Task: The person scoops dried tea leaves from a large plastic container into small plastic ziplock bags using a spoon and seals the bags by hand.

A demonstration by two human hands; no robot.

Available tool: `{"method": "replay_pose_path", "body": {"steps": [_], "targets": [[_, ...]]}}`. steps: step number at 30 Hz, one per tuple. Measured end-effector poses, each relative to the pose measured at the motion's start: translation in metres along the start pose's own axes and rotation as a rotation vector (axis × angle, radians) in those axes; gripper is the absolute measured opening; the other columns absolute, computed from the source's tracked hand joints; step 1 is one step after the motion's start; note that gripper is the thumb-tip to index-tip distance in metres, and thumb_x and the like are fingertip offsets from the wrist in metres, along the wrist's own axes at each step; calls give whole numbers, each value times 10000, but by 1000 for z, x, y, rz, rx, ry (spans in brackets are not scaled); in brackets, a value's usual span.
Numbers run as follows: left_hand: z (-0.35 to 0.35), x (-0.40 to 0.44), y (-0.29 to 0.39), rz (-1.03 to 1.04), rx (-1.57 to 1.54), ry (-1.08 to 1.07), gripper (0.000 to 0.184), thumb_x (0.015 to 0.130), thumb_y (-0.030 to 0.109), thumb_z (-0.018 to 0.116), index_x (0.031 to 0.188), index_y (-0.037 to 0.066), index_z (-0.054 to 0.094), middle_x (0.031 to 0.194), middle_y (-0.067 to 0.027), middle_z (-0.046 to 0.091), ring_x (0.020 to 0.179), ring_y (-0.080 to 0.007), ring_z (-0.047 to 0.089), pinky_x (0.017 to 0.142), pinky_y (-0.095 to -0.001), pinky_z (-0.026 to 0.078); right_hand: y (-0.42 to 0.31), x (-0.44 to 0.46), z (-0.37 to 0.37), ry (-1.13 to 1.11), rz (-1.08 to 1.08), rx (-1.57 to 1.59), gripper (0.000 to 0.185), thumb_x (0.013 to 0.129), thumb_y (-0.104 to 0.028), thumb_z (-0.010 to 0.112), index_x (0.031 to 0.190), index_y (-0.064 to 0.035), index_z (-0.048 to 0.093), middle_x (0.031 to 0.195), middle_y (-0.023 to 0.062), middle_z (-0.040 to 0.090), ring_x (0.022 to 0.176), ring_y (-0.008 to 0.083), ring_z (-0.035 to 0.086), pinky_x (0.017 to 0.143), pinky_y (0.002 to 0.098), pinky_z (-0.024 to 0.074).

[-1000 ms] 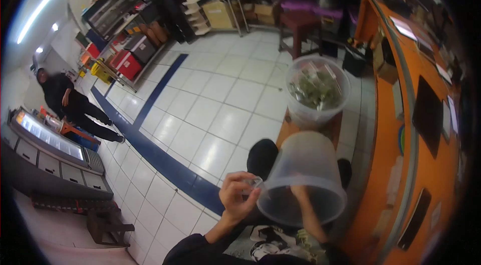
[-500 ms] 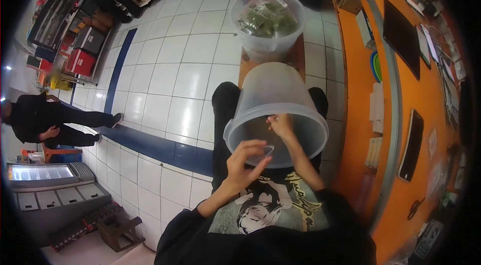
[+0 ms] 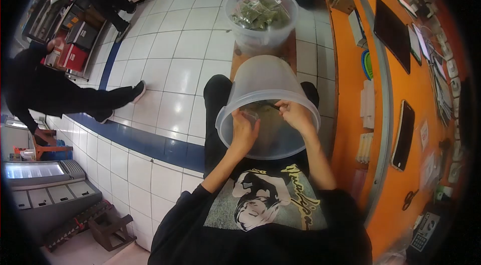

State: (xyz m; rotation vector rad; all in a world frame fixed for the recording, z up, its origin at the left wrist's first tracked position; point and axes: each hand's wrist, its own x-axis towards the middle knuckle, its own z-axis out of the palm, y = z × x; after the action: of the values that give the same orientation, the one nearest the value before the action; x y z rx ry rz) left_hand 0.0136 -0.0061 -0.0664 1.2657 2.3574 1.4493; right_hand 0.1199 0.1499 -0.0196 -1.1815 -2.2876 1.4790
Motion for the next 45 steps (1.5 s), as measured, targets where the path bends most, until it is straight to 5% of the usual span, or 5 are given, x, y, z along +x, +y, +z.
{"method": "replay_pose_path", "body": {"steps": [6,8,27,32,45], "targets": [[-3,6,-10,-85,64,-104,699,769,39,714,1190,-81,169,1070,-262,457,933,-358,552,831,-419,448,-30,-6,-13,-155,17,-218,238,751,-25,551,958,-2,665,895,156,669,829,284,637,736,368,488],[-4,8,-10,-49,28,-48,578,727,47,737,1083,-111,310,976,-264,461,898,-391,513,784,-440,407,-35,-7,-15,-155,-58,-295,279,725,-13,553,979,-2,665,907,171,667,845,300,636,752,374,485],[-6,17,-7,6,-179,-243,814,676,-42,727,1296,-89,203,1229,-269,301,1091,-420,457,935,-425,409,-54,5,0,-148,-307,-741,249,685,32,585,895,-37,698,811,164,650,833,324,626,750,417,479],[-7,22,4,-63,-160,-207,777,688,-45,715,1289,-93,224,1222,-284,355,1120,-428,440,956,-434,394,-61,-11,7,173,-695,-897,208,700,-6,606,865,-71,715,871,113,634,836,288,627,708,413,505],[0,13,8,-3,-61,99,634,717,-4,749,1195,-48,335,1148,-194,458,1021,-301,533,912,-386,425,-60,-62,-4,376,-407,-750,296,731,-62,613,1011,-112,694,929,40,619,786,237,645,615,358,538]]}}
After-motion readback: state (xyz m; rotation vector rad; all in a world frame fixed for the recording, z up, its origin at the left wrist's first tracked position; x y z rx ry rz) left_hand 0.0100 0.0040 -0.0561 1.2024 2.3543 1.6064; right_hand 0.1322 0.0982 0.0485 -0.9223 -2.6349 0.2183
